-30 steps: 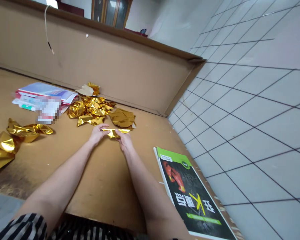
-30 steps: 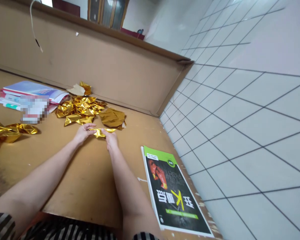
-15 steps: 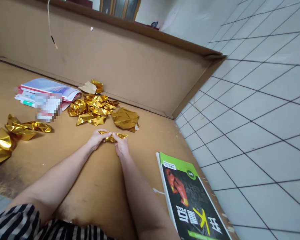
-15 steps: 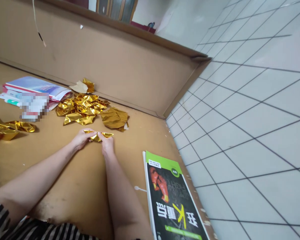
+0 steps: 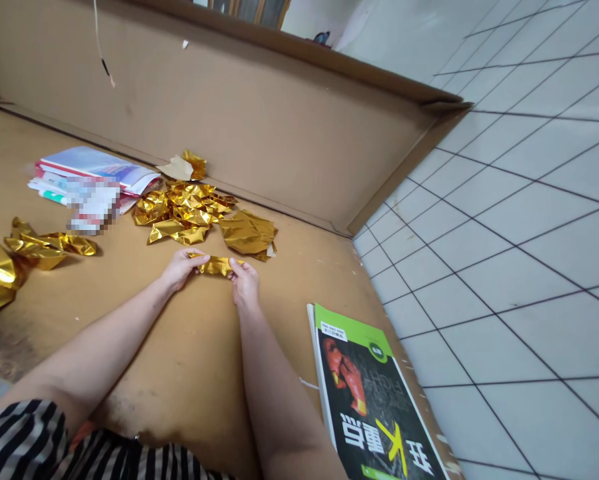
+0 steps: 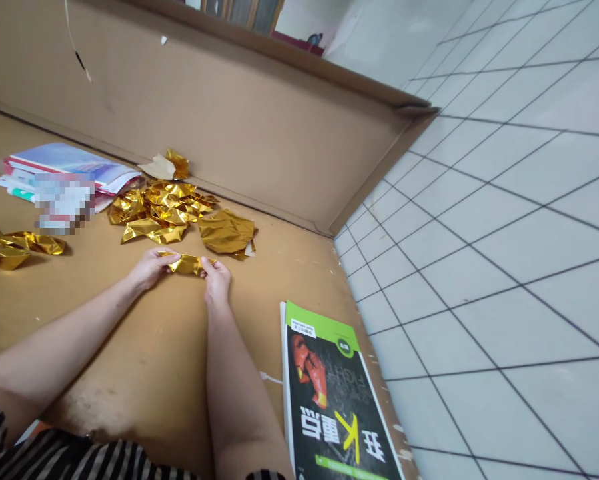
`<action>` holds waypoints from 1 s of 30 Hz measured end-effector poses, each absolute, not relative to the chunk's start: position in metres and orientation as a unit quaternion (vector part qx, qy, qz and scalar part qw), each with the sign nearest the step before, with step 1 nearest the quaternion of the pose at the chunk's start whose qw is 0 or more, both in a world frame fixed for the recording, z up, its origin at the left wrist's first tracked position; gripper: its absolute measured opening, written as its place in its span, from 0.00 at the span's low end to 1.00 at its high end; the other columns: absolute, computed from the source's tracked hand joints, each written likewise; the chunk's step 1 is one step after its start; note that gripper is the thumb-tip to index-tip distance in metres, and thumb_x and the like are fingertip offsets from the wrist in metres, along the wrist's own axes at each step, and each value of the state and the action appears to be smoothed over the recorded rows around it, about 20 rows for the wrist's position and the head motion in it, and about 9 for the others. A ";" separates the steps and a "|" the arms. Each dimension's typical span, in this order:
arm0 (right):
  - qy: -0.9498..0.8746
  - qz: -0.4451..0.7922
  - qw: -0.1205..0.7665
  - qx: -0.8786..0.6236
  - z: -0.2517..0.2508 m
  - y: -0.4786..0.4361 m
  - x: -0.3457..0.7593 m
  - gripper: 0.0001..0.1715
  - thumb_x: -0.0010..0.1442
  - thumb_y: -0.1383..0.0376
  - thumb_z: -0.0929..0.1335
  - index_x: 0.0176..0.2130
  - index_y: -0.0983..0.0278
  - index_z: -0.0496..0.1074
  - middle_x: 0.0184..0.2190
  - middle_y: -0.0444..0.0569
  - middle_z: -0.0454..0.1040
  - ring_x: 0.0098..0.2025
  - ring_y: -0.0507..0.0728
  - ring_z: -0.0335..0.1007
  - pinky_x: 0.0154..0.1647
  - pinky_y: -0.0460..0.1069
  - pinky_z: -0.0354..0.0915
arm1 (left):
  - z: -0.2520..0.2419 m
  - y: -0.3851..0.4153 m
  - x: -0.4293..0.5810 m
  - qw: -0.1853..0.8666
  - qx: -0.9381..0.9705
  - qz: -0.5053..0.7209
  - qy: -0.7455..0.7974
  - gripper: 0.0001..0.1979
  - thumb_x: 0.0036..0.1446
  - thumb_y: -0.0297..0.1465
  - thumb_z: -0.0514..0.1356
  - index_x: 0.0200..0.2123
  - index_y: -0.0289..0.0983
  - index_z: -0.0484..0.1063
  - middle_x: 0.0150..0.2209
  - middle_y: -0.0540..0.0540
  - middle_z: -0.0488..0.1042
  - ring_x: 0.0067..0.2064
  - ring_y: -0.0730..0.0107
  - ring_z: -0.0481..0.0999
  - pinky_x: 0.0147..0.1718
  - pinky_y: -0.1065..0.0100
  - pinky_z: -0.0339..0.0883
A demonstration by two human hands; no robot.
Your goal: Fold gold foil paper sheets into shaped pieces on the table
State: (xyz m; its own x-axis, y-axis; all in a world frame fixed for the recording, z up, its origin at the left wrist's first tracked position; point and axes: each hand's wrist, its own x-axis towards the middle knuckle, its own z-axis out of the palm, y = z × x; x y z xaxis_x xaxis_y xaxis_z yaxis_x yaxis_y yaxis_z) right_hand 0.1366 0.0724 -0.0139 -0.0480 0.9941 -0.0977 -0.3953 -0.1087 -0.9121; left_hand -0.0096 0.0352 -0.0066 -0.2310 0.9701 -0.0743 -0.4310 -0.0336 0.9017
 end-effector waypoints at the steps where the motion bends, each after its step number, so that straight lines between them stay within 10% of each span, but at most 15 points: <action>1: -0.366 0.622 0.559 -0.407 -0.014 0.073 0.137 0.19 0.33 0.59 0.78 0.18 0.62 0.68 0.16 0.39 0.70 0.19 0.47 0.59 0.21 0.45 0.56 | -0.007 0.036 -0.011 0.541 0.305 0.651 0.436 0.17 0.24 0.35 0.76 0.18 0.34 0.73 0.17 0.51 0.69 0.19 0.77 0.64 0.19 0.73 0.55; 30: -0.403 0.586 0.578 -0.400 -0.014 0.076 0.135 0.27 0.40 0.47 0.76 0.17 0.60 0.61 0.10 0.35 0.58 0.15 0.47 0.52 0.17 0.46 0.50 | -0.005 0.045 -0.020 0.537 0.266 0.683 0.418 0.21 0.40 0.42 0.72 0.16 0.35 0.68 0.13 0.54 0.64 0.16 0.79 0.62 0.15 0.74 0.51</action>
State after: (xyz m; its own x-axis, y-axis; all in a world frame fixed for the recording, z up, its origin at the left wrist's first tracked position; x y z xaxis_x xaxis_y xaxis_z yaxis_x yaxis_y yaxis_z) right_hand 0.1354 0.0759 -0.0141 -0.0124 0.9999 -0.0035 -0.3547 -0.0077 -0.9349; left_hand -0.0202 0.0448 -0.0047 -0.2824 0.9554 -0.0866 -0.5111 -0.0735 0.8564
